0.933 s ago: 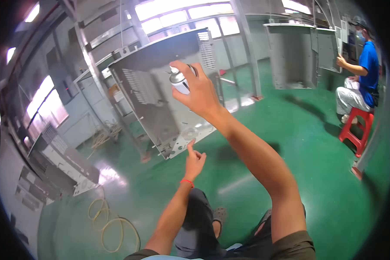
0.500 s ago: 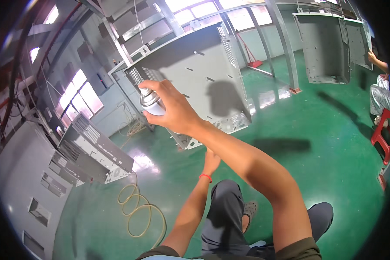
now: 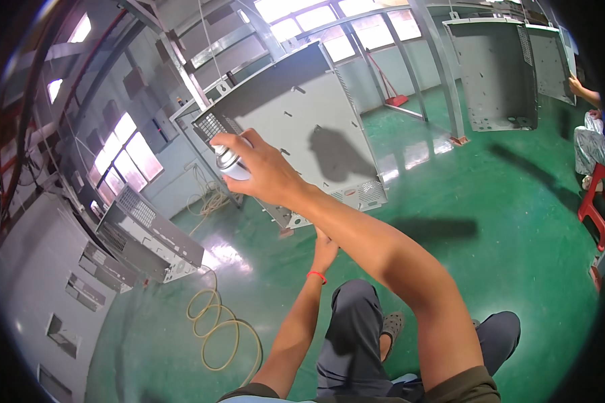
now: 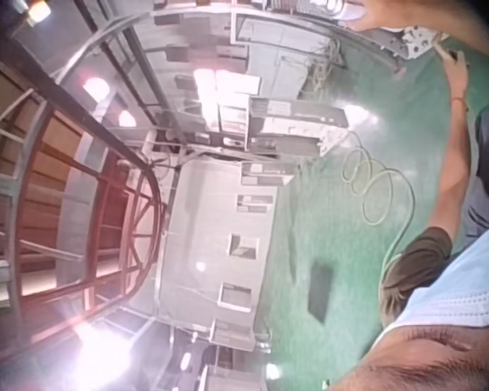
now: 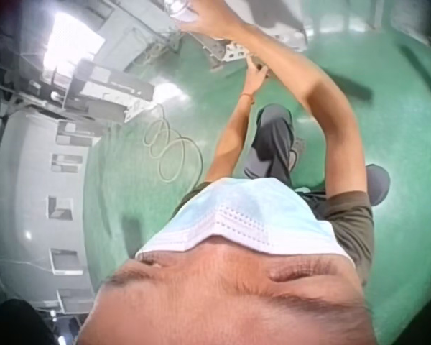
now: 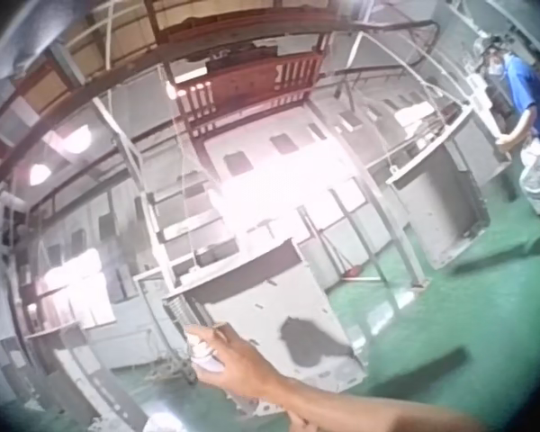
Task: Spray painting the interior surfaces of metal cabinet parts.
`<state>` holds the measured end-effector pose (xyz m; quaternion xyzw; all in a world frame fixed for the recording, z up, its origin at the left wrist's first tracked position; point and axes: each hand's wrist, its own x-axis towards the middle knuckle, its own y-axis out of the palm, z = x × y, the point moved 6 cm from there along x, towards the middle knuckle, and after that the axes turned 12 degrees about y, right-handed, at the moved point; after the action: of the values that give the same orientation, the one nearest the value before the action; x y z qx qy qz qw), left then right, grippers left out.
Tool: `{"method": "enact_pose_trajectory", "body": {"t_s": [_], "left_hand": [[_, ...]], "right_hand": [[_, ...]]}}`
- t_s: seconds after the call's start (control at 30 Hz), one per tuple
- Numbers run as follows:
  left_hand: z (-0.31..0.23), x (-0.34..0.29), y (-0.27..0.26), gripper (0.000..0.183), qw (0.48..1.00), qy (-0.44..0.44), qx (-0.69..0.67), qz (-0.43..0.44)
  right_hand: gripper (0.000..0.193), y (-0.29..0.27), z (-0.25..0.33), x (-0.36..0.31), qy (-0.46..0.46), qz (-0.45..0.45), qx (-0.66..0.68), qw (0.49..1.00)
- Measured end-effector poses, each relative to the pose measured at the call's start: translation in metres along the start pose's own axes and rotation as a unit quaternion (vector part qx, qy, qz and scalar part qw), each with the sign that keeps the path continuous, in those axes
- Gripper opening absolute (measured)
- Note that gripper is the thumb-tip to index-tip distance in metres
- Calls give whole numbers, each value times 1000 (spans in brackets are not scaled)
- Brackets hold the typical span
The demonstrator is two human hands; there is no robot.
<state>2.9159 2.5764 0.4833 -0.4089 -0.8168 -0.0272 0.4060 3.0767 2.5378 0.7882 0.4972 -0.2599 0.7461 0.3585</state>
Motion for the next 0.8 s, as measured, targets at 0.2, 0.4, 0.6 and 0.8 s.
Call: {"method": "enact_pose_trajectory", "body": {"t_s": [0.2, 0.4, 0.6, 0.8], "left_hand": [[12, 2, -1, 63, 999, -31, -5, 8], [27, 13, -11, 76, 996, -54, 69, 31], [-7, 3, 1, 77, 987, 63, 63, -130], [-23, 8, 97, 67, 991, 111, 68, -3]], "right_hand": [[67, -9, -12, -1, 12, -17, -28, 999], [68, -68, -25, -59, -1, 25, -47, 999], [69, -194, -38, -168, 82, 86, -179, 977], [79, -326, -119, -256, 415, 147, -324, 838]]}}
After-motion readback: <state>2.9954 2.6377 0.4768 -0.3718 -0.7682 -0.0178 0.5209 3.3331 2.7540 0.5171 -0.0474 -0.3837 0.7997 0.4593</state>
